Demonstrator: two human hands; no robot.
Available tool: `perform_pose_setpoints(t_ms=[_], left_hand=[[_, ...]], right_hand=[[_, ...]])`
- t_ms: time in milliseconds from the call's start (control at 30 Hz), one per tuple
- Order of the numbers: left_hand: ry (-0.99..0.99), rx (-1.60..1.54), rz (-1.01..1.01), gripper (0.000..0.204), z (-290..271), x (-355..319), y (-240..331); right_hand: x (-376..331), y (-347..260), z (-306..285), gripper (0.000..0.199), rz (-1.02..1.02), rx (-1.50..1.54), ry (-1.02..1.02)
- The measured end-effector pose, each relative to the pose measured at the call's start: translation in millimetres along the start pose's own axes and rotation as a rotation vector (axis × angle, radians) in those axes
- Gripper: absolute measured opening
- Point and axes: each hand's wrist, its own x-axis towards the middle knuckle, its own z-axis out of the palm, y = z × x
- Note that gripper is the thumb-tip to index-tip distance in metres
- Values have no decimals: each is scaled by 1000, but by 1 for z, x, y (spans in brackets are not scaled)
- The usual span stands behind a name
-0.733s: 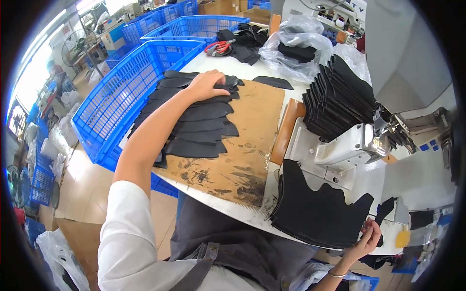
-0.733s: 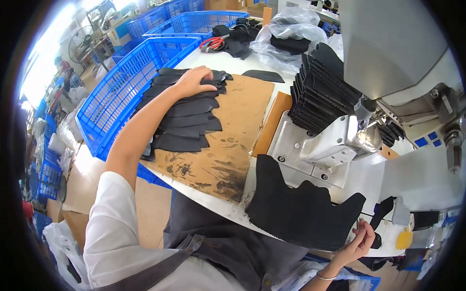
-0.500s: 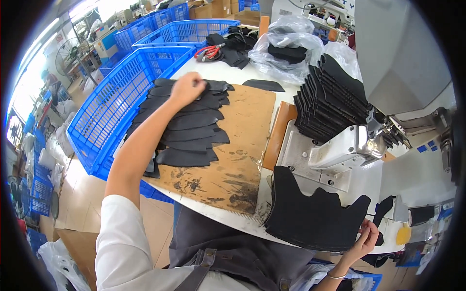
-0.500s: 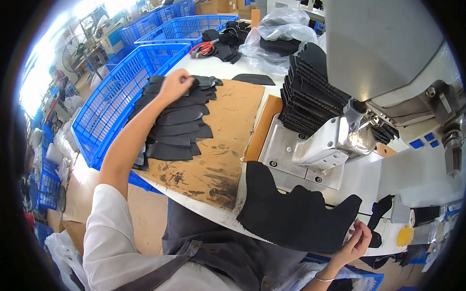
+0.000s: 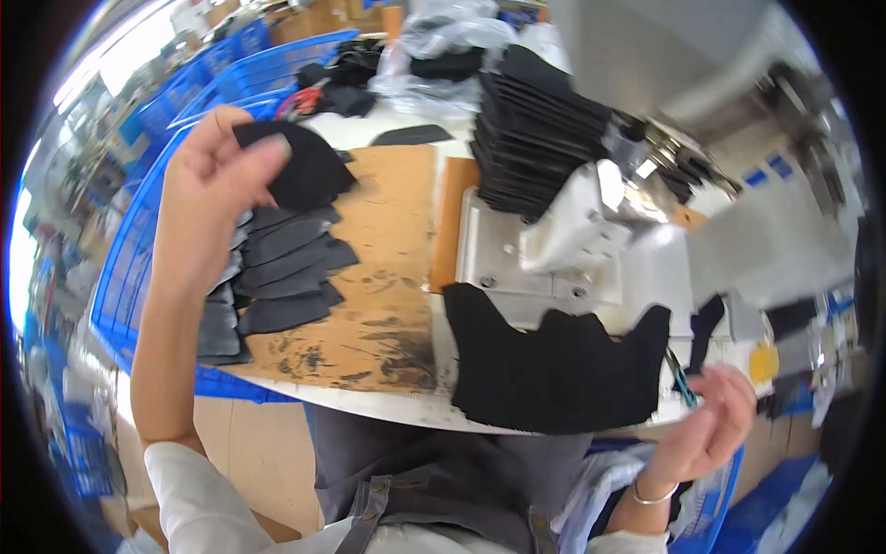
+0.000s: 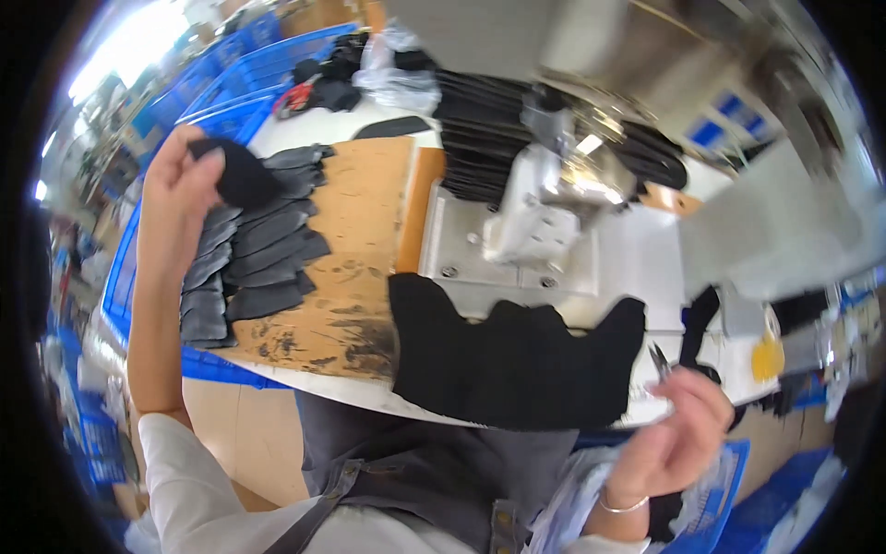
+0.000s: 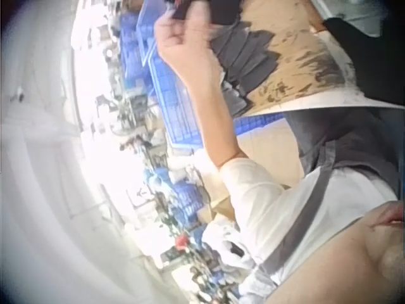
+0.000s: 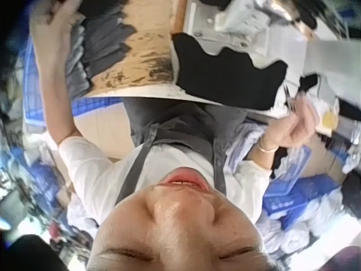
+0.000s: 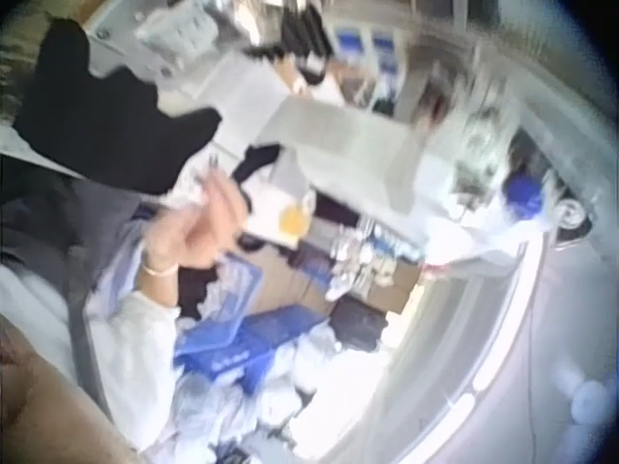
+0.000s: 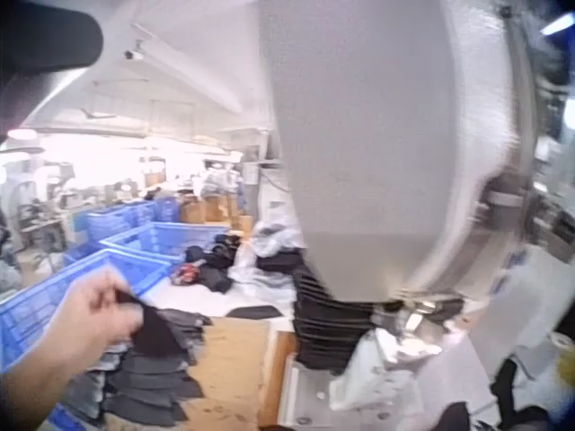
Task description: The worker is aligning, inspecting, and stacking black fabric pieces, which are components of a shoe upper, at a manufacturing workstation.
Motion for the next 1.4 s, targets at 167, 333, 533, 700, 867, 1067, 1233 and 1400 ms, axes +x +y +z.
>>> perform_pose_setpoints(t_ms=[167, 333, 533, 700, 867, 1067, 1233, 1400], left_hand=[[-361, -517, -74, 35, 126, -46, 38], [-471, -489, -30, 39, 163, -48, 34], [-1017, -185, -507, 13, 150, -46, 5], [-1049, 162, -362, 28, 159, -49, 11], [-955, 328, -99, 42, 168, -55, 2], [-947, 376, -58, 47, 169, -54, 0], [-959, 324, -41, 48, 167, -53, -8], [-962, 328, 73, 48, 167, -53, -9]], right_hand=[[45, -47, 54, 89, 257, 718, -646], [56, -32, 22, 17, 893, 728, -740], [59, 3, 1, 14, 686, 497, -1092], [75, -9, 13, 30, 942, 444, -1245], [62, -1, 23, 26, 568, 207, -1168], [62, -5, 26, 32, 518, 106, -1159], [59, -5, 29, 38, 447, 106, -1144], [59, -7, 28, 37, 453, 94, -1142]])
